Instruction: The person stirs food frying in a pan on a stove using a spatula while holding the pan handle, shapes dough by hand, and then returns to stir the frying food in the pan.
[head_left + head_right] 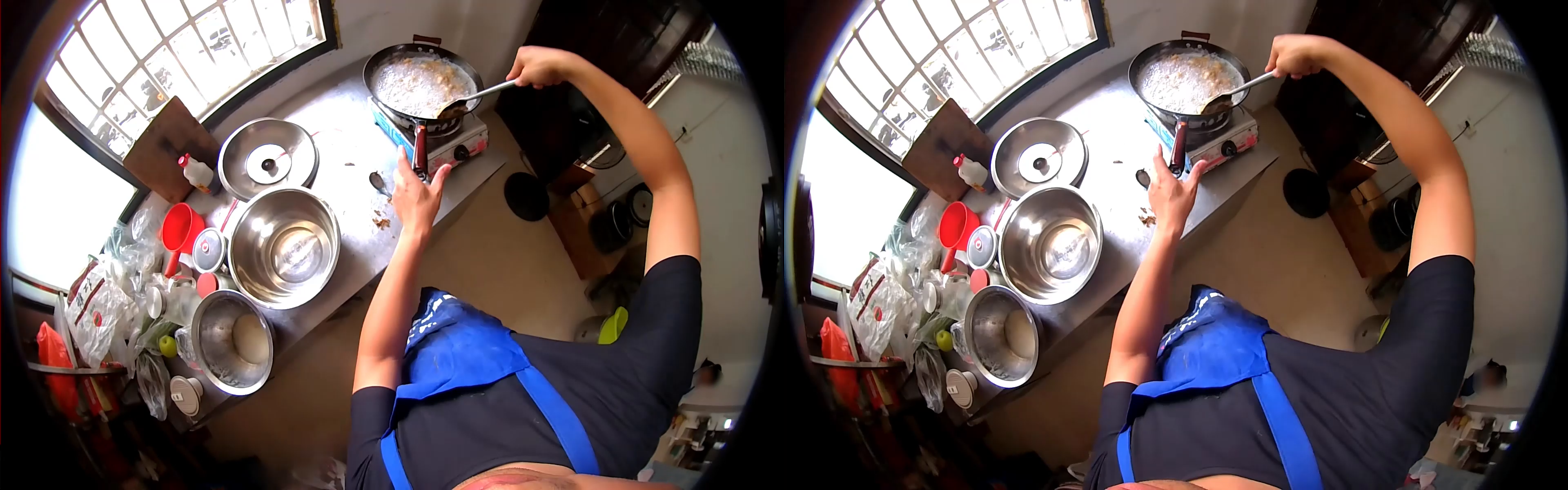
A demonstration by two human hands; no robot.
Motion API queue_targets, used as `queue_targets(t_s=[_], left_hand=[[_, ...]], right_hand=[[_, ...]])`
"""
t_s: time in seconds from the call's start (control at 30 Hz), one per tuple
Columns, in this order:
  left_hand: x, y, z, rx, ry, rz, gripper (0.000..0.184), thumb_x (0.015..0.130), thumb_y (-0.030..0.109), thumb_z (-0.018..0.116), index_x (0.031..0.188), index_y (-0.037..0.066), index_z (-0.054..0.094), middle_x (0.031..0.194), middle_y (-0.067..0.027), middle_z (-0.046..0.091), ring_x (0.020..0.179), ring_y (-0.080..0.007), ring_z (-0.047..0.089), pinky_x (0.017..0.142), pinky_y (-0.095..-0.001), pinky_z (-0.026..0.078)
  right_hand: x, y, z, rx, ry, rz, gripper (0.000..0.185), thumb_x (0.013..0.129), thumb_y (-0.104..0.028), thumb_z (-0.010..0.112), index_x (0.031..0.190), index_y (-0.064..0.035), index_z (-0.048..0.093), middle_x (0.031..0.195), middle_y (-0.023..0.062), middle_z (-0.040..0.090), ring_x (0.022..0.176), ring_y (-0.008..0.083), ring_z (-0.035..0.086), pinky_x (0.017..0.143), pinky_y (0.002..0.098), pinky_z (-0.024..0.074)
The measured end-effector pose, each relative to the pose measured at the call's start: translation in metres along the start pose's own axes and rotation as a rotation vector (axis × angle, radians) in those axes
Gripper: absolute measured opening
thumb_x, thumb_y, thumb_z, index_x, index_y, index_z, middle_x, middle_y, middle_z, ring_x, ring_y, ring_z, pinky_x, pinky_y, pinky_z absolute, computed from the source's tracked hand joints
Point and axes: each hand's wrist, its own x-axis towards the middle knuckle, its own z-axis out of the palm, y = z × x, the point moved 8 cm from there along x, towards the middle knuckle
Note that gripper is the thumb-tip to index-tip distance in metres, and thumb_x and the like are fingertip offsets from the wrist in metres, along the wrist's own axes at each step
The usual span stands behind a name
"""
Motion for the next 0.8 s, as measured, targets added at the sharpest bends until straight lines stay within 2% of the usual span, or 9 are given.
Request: queue_targets(t_s=[0.03, 0.1, 0.17, 0.23, 0.3, 0.37, 0.43, 0.6, 0.8], left_hand=[[0.009, -0.005, 0.012, 0.093, -0.081, -0.058, 0.075, 0.087, 0.056, 0.072, 0.135, 0.000, 0.054, 0.109, -0.0236, 0.070, 0.094, -0.0414, 0.069, 0.084, -0.0466, 0.053], [0.019, -0.010, 0.023, 0.133, -0.118, -0.097, 0.070, 0.089, 0.058, 0.067, 0.131, 0.003, 0.060, 0.106, -0.0250, 0.071, 0.096, -0.0423, 0.070, 0.083, -0.0463, 0.055], [0.022, -0.014, 0.031, 0.142, -0.147, -0.198, 0.058, 0.089, 0.052, 0.068, 0.125, 0.006, 0.067, 0.097, -0.0229, 0.073, 0.090, -0.0415, 0.071, 0.081, -0.0473, 0.056], [0.028, -0.013, 0.031, 0.119, -0.141, -0.159, 0.052, 0.090, 0.047, 0.068, 0.122, 0.007, 0.068, 0.093, -0.0229, 0.073, 0.086, -0.0417, 0.071, 0.078, -0.0484, 0.056], [0.028, -0.013, 0.028, 0.087, -0.133, -0.091, 0.039, 0.091, 0.037, 0.067, 0.116, 0.008, 0.070, 0.084, -0.0229, 0.073, 0.077, -0.0420, 0.071, 0.073, -0.0504, 0.057], [0.029, -0.015, 0.027, 0.093, -0.124, -0.083, 0.036, 0.090, 0.036, 0.067, 0.112, 0.008, 0.070, 0.083, -0.0228, 0.072, 0.077, -0.0422, 0.071, 0.072, -0.0506, 0.056], [0.029, -0.015, 0.030, 0.075, -0.190, -0.077, 0.034, 0.090, 0.035, 0.067, 0.110, 0.007, 0.071, 0.082, -0.0225, 0.072, 0.077, -0.0424, 0.071, 0.072, -0.0509, 0.056], [0.029, -0.017, 0.032, 0.089, -0.161, -0.070, 0.031, 0.090, 0.034, 0.067, 0.106, 0.008, 0.071, 0.081, -0.0213, 0.072, 0.076, -0.0419, 0.070, 0.072, -0.0506, 0.056], [0.027, -0.018, 0.033, 0.059, -0.179, -0.118, 0.035, 0.088, 0.037, 0.068, 0.105, 0.007, 0.074, 0.082, -0.0200, 0.073, 0.078, -0.0389, 0.071, 0.075, -0.0465, 0.055]], right_hand=[[0.009, 0.007, 0.011, 0.025, 0.005, -0.007, 0.036, 0.093, -0.012, 0.065, 0.128, -0.0102, 0.070, 0.067, 0.0070, 0.058, 0.048, 0.0129, 0.047, 0.038, 0.0312, 0.0353], [0.041, 0.029, 0.045, 0.068, 0.007, -0.123, 0.036, 0.091, -0.012, 0.066, 0.126, -0.0082, 0.070, 0.073, 0.0125, 0.066, 0.054, 0.0186, 0.058, 0.047, 0.0351, 0.0472], [0.021, 0.009, 0.064, -0.085, 0.194, -0.325, 0.036, 0.090, -0.012, 0.063, 0.124, -0.0060, 0.070, 0.088, 0.0188, 0.074, 0.075, 0.0272, 0.071, 0.068, 0.0387, 0.0564], [0.008, 0.002, 0.096, -0.012, 0.255, -0.236, 0.035, 0.089, -0.012, 0.062, 0.123, -0.0052, 0.070, 0.104, 0.0216, 0.072, 0.098, 0.0345, 0.071, 0.087, 0.0411, 0.0553], [0.008, -0.002, 0.128, 0.020, 0.363, -0.165, 0.034, 0.090, -0.012, 0.061, 0.122, -0.0063, 0.070, 0.105, 0.0224, 0.072, 0.101, 0.0384, 0.069, 0.087, 0.0462, 0.0550], [0.015, -0.005, 0.146, 0.053, 0.442, -0.086, 0.023, 0.097, -0.018, 0.056, 0.105, -0.0027, 0.072, 0.103, 0.0237, 0.071, 0.100, 0.0413, 0.068, 0.087, 0.0510, 0.0544], [0.022, -0.010, 0.155, 0.046, 0.450, -0.065, 0.024, 0.100, -0.020, 0.054, 0.101, -0.0017, 0.070, 0.102, 0.0239, 0.071, 0.099, 0.0425, 0.068, 0.084, 0.0527, 0.0541], [0.020, -0.016, 0.155, 0.129, 0.449, 0.030, 0.026, 0.101, -0.022, 0.053, 0.107, -0.0041, 0.070, 0.106, 0.0204, 0.072, 0.101, 0.0426, 0.068, 0.086, 0.0519, 0.0552], [0.036, -0.028, 0.169, 0.152, 0.512, 0.065, 0.027, 0.101, -0.022, 0.049, 0.107, -0.0071, 0.071, 0.111, 0.0195, 0.071, 0.106, 0.0415, 0.067, 0.088, 0.0541, 0.0543]])
